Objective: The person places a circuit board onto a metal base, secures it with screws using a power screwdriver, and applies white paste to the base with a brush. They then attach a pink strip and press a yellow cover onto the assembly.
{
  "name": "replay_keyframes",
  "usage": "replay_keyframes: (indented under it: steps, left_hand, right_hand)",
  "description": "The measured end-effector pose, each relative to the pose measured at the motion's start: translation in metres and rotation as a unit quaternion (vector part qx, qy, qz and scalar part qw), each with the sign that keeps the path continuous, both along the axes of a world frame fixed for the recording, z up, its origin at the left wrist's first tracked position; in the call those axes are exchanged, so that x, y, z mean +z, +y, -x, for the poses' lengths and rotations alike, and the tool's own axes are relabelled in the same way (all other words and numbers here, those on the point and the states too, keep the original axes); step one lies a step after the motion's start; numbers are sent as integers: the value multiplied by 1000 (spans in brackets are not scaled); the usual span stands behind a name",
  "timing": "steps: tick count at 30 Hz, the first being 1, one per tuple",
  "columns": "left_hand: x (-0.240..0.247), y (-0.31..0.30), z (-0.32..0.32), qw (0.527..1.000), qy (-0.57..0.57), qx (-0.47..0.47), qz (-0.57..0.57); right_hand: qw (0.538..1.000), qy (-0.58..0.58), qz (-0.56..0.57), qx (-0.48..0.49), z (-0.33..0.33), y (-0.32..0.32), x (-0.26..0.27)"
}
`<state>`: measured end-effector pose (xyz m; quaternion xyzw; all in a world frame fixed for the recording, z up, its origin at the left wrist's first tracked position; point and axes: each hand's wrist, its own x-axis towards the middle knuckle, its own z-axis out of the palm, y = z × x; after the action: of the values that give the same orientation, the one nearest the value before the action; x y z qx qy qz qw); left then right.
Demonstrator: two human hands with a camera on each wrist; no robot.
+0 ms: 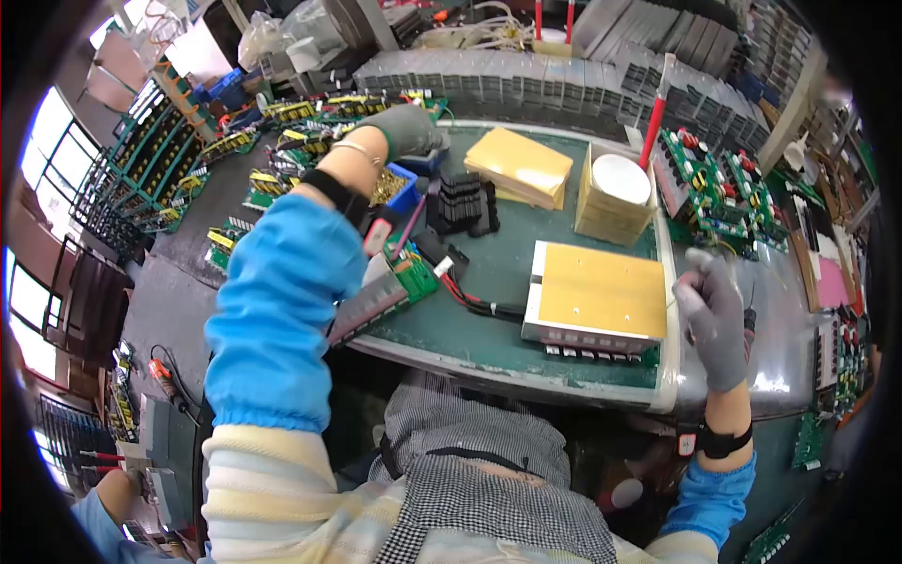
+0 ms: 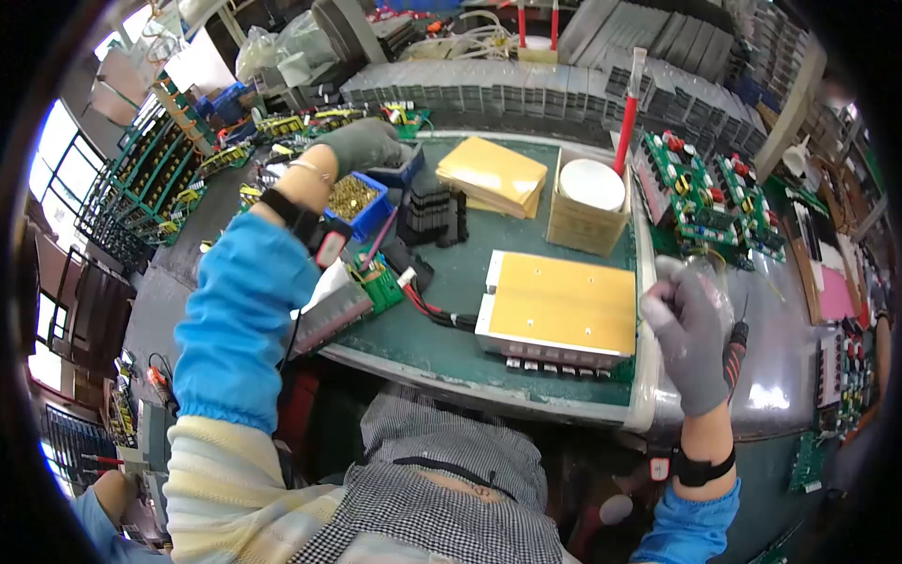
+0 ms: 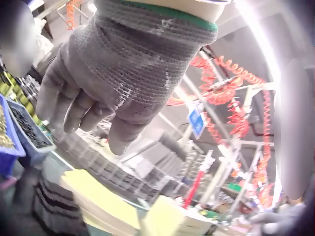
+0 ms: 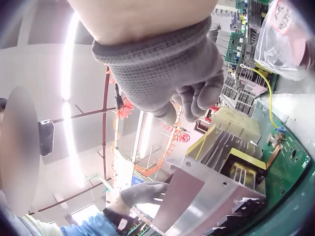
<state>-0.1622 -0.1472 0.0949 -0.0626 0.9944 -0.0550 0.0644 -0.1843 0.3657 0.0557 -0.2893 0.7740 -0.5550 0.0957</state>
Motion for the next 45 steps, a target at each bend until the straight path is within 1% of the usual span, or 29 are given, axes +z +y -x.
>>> replay_keyframes:
  steps: [1,2,3,4,5,7,8,9,11,12,13,15,18,21,22,26,29,32,33,35,37,38,39,40,41,42,43,44,45]
  left_hand:
    - [-1,-4,7,999,-20,50,10]
    - [-2,-9,15,994,-41,99,22]
    - [-10,-18,23,993,-24,119,14]
    - [-28,-35,39,993,-20,105,44]
    - [-41,-44,50,991,-34,122,34]
    - [-54,-56,63,988,-59,130,57]
    - [-68,-69,74,986,-77,128,71]
    - [-78,-78,81,983,-99,128,83]
    - [-55,-65,72,983,-136,112,56]
    - [-58,-70,77,978,-162,103,76]
    - [-137,-171,119,957,-236,33,168]
    - [-85,-98,86,976,-173,74,111]
    - [-89,-86,85,981,-146,70,106]
    - [-102,-90,91,978,-83,181,63]
    - [-103,-89,88,978,-33,201,44]
    - [-80,-77,65,979,41,190,55]
    - [-89,-84,57,970,106,217,23]
    - [-78,-77,52,974,56,213,43]
    - [-65,-65,48,970,69,229,33]
    - [-51,-58,55,971,99,216,40]
    - [-12,-21,50,987,90,118,57]
    - [-16,-23,58,975,197,38,-91]
    - [-27,-23,60,928,230,42,-289]
    - [-25,-7,54,840,261,42,-473]
    - [17,55,27,696,211,126,-675]
    - [34,86,10,665,191,120,-712]
    - [37,107,0,631,170,113,-748]
    - [28,118,-6,579,142,94,-798]
    - [19,129,-12,521,114,74,-842]
  right_hand:
    - [1000,-4,-6,7,-6,0,4]
    - [1000,24,-19,-1,-13,-2,11]
    - [998,65,7,1,-14,1,5]
    - [995,97,-11,6,-15,4,7]
    - [991,131,-30,8,-15,8,11]
    - [990,132,-39,-11,-21,14,18]
    - [994,98,-36,-12,-24,18,20]
    - [994,99,-41,-20,-23,20,23]
    - [994,91,-53,-33,-25,22,24]
    - [997,63,-41,-33,-27,20,27]
    - [996,68,-43,-27,-27,19,27]
    - [995,85,-46,-17,-26,17,30]
    - [988,140,-59,7,-32,13,36]
    - [982,170,-76,15,-32,17,37]
    - [981,174,-80,11,-32,18,38]
    - [984,157,-80,3,-34,24,37]
    - [985,155,-80,11,-34,21,36]
    - [982,170,-73,29,-39,14,41]
    - [982,174,-69,37,-40,12,43]
    - [977,198,-65,41,-43,11,45]
    - [972,217,-70,46,-44,9,50]
    - [965,243,-72,58,-43,8,53]
    - [975,197,-86,63,-47,6,65]
    - [970,222,-72,67,-47,2,67]
    - [964,248,-59,70,-47,-2,69]
    - [955,286,-37,69,-47,-9,70]
    - [944,323,-17,67,-48,-16,72]
    - [957,284,-8,64,-50,-23,75]
    - [934,350,-46,64,-55,-30,89]
